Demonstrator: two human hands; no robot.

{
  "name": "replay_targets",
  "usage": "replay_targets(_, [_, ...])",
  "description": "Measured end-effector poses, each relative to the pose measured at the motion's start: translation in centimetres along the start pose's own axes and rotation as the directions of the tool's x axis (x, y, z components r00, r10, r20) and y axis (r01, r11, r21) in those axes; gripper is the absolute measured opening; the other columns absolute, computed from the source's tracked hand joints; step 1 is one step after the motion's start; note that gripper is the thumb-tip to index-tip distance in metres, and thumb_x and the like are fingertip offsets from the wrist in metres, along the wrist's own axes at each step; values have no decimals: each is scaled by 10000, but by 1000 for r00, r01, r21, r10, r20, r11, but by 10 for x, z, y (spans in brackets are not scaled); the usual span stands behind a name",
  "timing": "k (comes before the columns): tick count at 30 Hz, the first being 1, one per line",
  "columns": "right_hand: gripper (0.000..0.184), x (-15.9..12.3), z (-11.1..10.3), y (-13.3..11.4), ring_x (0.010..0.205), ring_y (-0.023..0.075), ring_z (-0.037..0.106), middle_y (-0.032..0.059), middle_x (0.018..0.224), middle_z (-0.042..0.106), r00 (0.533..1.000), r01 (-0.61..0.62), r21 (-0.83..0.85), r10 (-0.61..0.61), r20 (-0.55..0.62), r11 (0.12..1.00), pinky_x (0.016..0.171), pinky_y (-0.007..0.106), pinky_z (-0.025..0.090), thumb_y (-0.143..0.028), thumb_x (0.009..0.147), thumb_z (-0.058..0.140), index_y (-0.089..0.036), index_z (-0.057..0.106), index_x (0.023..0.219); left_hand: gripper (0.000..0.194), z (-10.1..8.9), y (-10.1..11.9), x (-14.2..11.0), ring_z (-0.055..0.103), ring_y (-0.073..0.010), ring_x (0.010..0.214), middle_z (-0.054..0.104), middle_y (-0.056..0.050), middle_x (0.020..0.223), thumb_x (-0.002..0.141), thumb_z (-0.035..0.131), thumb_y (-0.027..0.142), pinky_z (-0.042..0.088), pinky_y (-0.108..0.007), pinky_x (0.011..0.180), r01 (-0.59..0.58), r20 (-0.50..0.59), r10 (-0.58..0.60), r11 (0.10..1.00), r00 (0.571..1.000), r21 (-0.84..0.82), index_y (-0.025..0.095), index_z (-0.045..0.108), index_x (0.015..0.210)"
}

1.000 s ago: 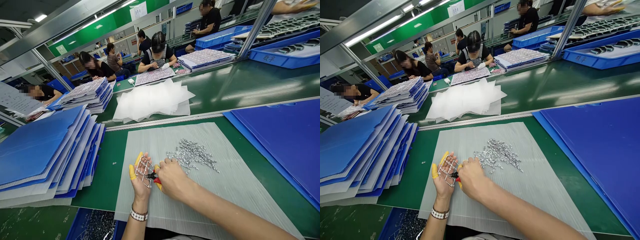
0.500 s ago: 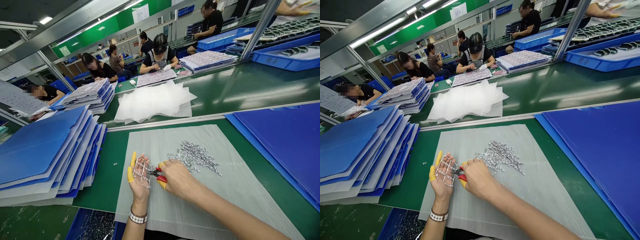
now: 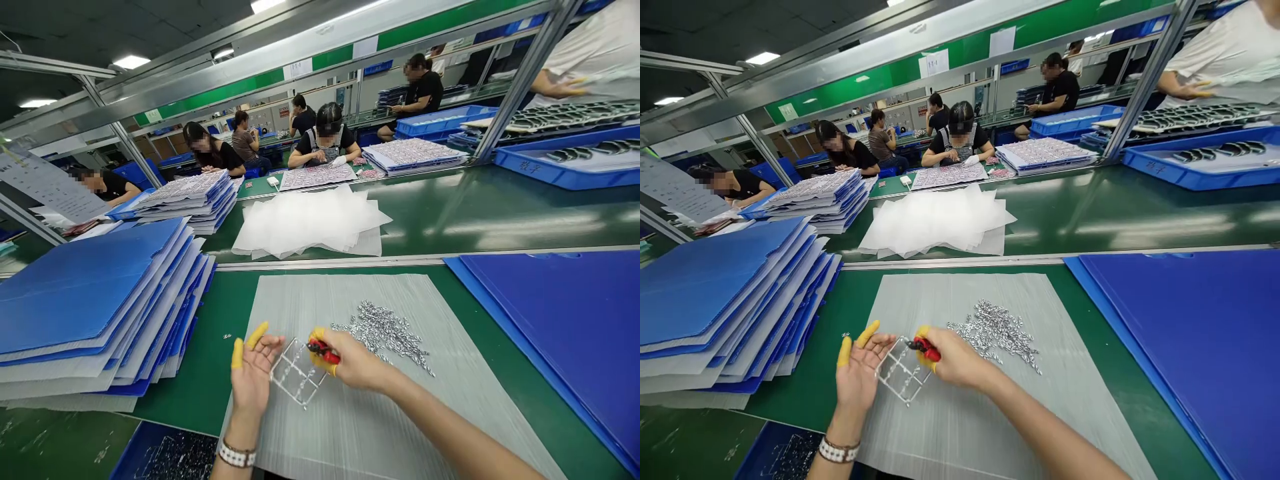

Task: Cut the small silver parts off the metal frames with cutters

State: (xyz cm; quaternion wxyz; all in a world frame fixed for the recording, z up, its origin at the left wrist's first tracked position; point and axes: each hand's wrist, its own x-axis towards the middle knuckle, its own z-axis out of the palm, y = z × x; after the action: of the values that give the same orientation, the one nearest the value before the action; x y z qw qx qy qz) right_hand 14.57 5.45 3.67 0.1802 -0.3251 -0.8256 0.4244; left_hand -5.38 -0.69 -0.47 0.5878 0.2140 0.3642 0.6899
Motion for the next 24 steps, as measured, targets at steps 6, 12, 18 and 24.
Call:
replay_targets(6, [119,18,-11,-24,675,131,499,-10,727,541,945,247,-390,-132,300,887,567,228,322,-76,701,537,-187,496,718,521,8,0,2,610,-316,1010,685,-165,1019,835,466,550,395,-483,919,409,253,-427,904,868,126,140,642,1106])
replay_targets(12, [134,25,1,-22,732,184,540,55,794,594,997,65,-556,-80,-2,828,600,265,349,-270,780,556,-161,524,852,546,12,-31,0,651,-267,857,696,-135,945,841,402,600,462,-450,834,430,166,-406,890,899,-150,137,682,914])
replay_targets(18, [202,10,21,-22,731,226,581,91,798,622,996,-83,-645,45,-75,760,633,308,375,-335,819,507,-148,566,869,582,11,-30,7,619,-228,886,653,-140,1055,834,416,598,465,-355,798,256,5,-261,944,965,-207,123,642,1083])
replay_targets(24, [300,13,31,-27,754,265,619,108,803,656,996,-73,-680,85,-16,730,630,331,412,-411,836,513,-140,614,916,634,21,-34,5,609,-230,900,642,-147,1104,829,371,634,464,-343,792,158,-50,-166,978,985,-134,128,657,1082])
